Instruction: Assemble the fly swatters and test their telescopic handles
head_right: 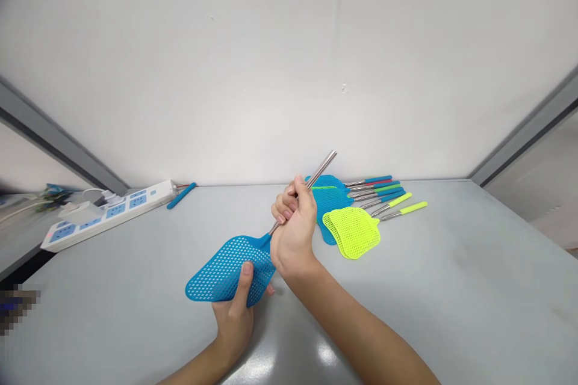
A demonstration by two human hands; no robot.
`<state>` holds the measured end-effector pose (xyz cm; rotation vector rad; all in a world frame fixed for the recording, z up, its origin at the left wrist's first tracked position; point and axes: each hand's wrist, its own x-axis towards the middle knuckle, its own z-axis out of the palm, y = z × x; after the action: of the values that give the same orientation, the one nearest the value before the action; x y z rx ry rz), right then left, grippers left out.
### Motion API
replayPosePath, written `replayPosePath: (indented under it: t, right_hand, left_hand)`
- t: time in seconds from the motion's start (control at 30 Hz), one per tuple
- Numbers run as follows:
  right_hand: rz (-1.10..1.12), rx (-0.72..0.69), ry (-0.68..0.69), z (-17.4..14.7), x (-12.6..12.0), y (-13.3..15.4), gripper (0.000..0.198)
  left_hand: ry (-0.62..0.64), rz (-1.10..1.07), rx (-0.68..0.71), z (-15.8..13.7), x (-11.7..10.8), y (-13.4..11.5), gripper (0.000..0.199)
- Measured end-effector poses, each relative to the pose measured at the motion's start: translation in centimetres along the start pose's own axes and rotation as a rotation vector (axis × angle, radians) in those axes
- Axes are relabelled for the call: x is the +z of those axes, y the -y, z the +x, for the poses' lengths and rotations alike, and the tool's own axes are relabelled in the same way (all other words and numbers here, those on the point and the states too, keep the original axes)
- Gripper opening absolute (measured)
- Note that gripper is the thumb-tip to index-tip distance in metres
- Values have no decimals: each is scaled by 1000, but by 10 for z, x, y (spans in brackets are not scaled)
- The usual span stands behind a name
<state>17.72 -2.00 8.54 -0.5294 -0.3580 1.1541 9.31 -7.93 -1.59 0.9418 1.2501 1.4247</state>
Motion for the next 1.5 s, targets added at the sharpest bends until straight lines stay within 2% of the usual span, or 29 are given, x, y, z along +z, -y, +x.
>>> replayPosePath:
  t: [0.13, 0.27, 0.4, 0.53, 0.6, 0.73, 0.83, 0.9, 0.97, 1.03, 1.13, 1.23, 1.37, 1.5]
  right_hand:
    - [-20, 15, -9, 3, -1, 0, 24]
    - [3, 58, -16, 10, -4, 4, 22]
    - [-1, 47, -20, 14, -6, 8, 18]
    - [-66, 95, 71, 15, -4, 14, 15]
    - [-110, 147, 118, 18, -4, 21, 21]
    - [-162, 215, 191, 29, -9, 41, 24]
    - [-178, 219, 218, 35, -11, 52, 24]
    - [-189, 222, 218, 36, -12, 54, 23]
    - [-202, 262, 224, 35, -12, 53, 22]
    - [-206, 357, 254, 33, -11, 48, 20]
    - [-216, 517, 318, 28, -10, 38, 17]
    - [-268, 609, 364, 21, -9, 27, 17]
    - [-326, 653, 375, 14, -9, 16, 20]
    - [-340, 676, 373, 14, -11, 12, 23]
  left_hand:
    - [7, -15, -11, 1, -2, 2, 20]
    - [79, -53, -29, 5, -1, 0, 19]
    - [227, -36, -77, 11, 0, -2, 22]
    - [392, 68, -97, 16, -1, -5, 28]
    - [456, 165, -44, 19, -5, -11, 28]
    - [625, 359, 174, 30, -13, -30, 25]
    - [711, 412, 378, 41, -18, -41, 45]
    - [685, 445, 484, 47, -21, -44, 61]
    - [618, 493, 521, 55, -25, -45, 67]
    - [519, 595, 535, 66, -31, -44, 60]
    - [251, 858, 523, 86, -43, -42, 41]
    - [119, 991, 498, 104, -55, -36, 37]
    - [25, 1163, 466, 113, -58, -24, 39]
    - [28, 1417, 398, 122, -52, -23, 44]
